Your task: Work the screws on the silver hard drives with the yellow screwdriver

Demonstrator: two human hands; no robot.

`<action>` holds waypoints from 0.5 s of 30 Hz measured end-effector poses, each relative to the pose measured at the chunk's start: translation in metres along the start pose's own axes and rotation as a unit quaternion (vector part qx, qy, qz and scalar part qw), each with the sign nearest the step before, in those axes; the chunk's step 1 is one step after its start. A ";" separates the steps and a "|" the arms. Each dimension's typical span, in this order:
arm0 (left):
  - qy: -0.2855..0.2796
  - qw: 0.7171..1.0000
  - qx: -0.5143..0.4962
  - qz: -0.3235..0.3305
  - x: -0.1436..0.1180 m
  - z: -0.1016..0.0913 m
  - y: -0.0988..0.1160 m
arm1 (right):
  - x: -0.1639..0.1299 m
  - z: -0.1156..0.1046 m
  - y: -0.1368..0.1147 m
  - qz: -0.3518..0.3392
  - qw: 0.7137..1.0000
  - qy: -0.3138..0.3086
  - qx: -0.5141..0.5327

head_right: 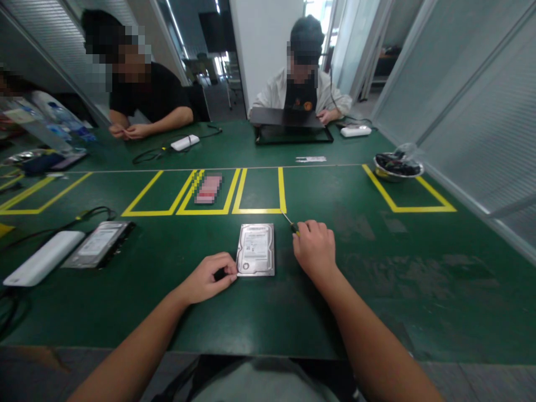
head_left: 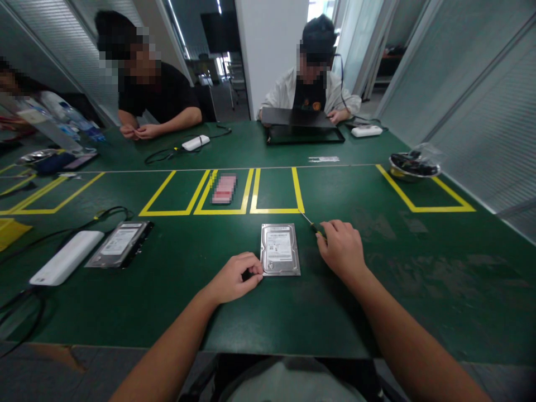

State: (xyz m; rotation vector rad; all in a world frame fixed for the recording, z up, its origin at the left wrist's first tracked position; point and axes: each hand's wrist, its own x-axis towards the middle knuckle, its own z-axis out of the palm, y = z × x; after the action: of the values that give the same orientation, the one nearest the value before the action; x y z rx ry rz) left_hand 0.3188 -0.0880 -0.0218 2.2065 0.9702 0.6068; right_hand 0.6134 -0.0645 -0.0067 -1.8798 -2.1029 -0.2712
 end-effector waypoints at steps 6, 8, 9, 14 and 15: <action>-0.003 1.000 0.010 0.002 0.000 -0.001 0.000 | 0.003 -0.001 0.008 0.044 0.993 -0.085 -0.066; -0.006 1.000 0.014 0.003 -0.001 -0.001 0.001 | 0.004 -0.001 0.009 0.041 0.992 -0.098 -0.068; -0.007 1.000 0.016 0.004 -0.001 -0.001 0.001 | 0.004 0.000 0.008 0.039 0.992 -0.102 -0.069; -0.007 1.000 0.019 0.010 -0.001 -0.001 0.000 | 0.003 0.002 0.007 0.034 0.990 -0.111 -0.074; -0.007 1.000 0.020 0.011 -0.001 -0.001 0.000 | 0.003 0.002 0.007 0.034 0.990 -0.113 -0.075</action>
State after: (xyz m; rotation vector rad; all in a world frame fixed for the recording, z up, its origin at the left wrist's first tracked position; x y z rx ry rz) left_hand 0.3174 -0.0884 -0.0209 2.2563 0.9596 0.5865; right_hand 0.6201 -0.0598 -0.0081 -2.1547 -2.2111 -0.2149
